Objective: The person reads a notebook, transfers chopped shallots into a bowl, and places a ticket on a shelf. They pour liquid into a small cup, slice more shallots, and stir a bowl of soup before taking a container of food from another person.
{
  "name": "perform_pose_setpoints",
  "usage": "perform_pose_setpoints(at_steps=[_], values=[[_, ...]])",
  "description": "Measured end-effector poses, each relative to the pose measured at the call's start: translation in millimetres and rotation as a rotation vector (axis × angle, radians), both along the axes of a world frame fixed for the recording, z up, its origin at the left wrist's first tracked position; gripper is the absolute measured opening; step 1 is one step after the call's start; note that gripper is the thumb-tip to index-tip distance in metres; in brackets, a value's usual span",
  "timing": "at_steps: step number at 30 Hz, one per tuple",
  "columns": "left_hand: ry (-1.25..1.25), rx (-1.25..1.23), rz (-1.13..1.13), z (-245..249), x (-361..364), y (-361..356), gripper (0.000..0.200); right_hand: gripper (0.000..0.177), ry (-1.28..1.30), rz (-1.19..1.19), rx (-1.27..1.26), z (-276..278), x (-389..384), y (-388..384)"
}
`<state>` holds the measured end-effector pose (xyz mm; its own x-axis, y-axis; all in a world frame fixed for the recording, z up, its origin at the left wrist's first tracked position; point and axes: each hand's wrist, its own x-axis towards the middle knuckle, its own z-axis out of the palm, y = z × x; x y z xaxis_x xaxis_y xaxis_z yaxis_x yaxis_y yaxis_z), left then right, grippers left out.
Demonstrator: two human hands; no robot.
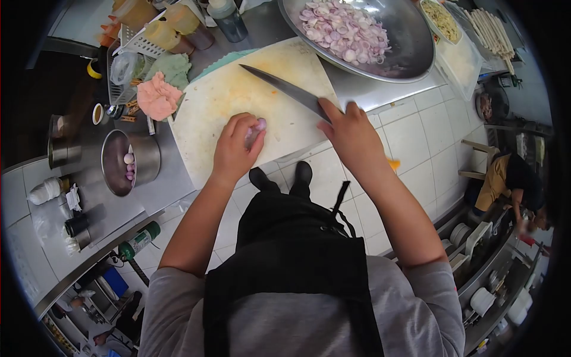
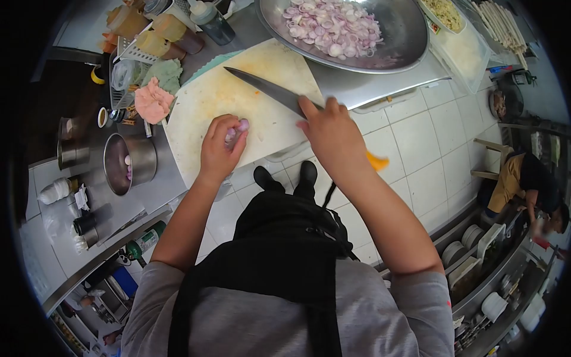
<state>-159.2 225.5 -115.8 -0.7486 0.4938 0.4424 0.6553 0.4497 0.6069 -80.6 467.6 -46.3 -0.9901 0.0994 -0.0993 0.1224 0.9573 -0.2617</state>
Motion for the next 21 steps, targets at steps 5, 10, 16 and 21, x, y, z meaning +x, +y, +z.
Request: perform_pose_setpoints(at_steps=[5,10,16,21], values=[[-0.03,-0.021,0.021,-3,4,-1,0.026,0.049,0.262,0.098,0.074,-25,-24,-6],[-0.026,-0.01,0.023,2,2,-1,0.025,0.053,0.104,-0.035,-0.183,7,61,-8],[-0.088,0.025,0.034,2,4,-2,0.024,0.032,-0.733,-0.047,-0.773,-8,120,-33],[-0.051,0.028,0.033,3,3,-3,0.022,0.028,-0.464,0.446,-0.879,0,117,-36]])
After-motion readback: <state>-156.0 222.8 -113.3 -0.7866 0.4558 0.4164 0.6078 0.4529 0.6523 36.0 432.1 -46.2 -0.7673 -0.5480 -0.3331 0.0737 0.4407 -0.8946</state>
